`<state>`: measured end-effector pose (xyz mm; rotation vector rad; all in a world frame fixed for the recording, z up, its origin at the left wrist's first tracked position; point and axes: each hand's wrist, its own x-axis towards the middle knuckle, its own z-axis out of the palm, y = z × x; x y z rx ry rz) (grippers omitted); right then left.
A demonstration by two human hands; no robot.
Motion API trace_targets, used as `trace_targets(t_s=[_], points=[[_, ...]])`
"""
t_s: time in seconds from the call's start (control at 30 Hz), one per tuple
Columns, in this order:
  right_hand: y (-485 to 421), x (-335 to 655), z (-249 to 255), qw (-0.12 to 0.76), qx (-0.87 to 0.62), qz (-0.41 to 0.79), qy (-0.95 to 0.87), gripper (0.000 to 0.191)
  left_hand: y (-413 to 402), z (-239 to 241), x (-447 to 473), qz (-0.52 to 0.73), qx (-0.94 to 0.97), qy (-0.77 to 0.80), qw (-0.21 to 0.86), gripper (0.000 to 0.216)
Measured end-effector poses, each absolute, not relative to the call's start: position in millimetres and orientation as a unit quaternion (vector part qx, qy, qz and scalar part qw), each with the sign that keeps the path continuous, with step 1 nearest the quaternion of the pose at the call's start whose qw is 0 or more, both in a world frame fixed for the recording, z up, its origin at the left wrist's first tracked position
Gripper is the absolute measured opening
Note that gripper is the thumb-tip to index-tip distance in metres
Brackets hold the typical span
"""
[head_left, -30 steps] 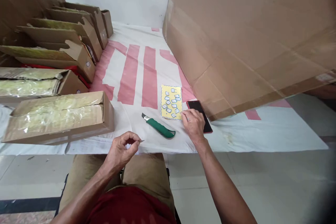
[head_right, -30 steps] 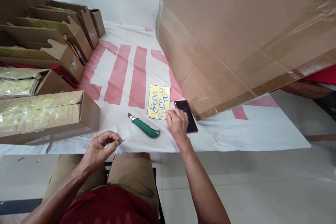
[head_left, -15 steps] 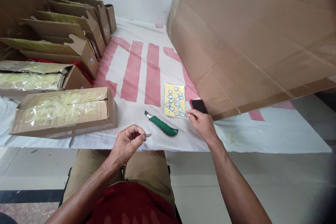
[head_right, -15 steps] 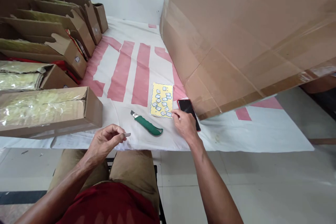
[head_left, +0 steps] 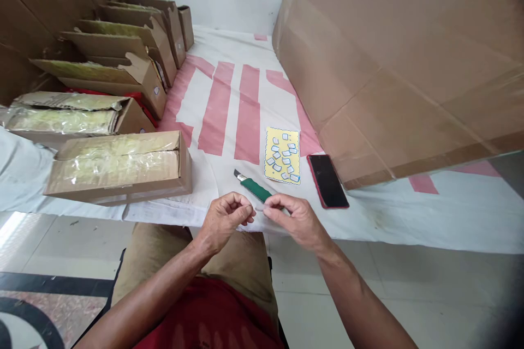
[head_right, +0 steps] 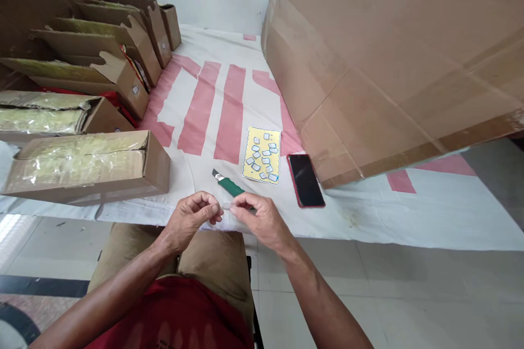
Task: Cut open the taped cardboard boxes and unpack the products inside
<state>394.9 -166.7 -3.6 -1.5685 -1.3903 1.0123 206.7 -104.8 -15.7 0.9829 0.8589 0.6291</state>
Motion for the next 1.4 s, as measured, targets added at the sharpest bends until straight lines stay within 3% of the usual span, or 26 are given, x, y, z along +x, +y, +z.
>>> trace_targets(t_s=[0.13,0.23,0.33,0.4,0.53,0.73,0.83,0.97,1.03,1.4], points=[[-157,419,-20,0.397,-0.661,0.350,-0.532,0.019,-102,-21,204,0.298,0.421,0.412,0.751,0.031],[-142,436,-35,0.353,-0.706,0.166,-0.591,0.016,-104,-26,202,0.285,0.424,0.420,0.750,0.028],[-121,449,-45,0.219,-0.722,-0.029,-0.656,0.020,-106,-29,200,0.273,0.431,0.421,0.750,0.027],[-109,452,-48,0.111,-0.711,-0.094,-0.688,0.024,-106,-31,199,0.266,0.429,0.425,0.751,0.027],[-97,449,-48,-0.037,-0.639,-0.089,-0.763,0.029,-103,-35,196,0.255,0.421,0.444,0.749,0.028],[-87,442,-25,-0.143,-0.586,0.010,-0.798,0.026,-106,-35,199,0.239,0.430,0.443,0.749,0.028],[-86,456,-13,-0.103,-0.615,0.085,-0.777,0.030,-106,-29,200,0.238,0.450,0.425,0.748,0.025],[-99,487,-12,0.091,-0.769,0.103,-0.624,0.030,-91,-18,201,0.271,0.477,0.416,0.725,0.021],[-109,495,-15,0.134,-0.787,0.111,-0.593,0.028,-80,-15,206,0.286,0.487,0.413,0.714,0.019],[-115,506,-18,0.089,-0.824,0.133,-0.544,0.025,-30,-14,276,0.215,0.454,0.470,0.726,0.029]])
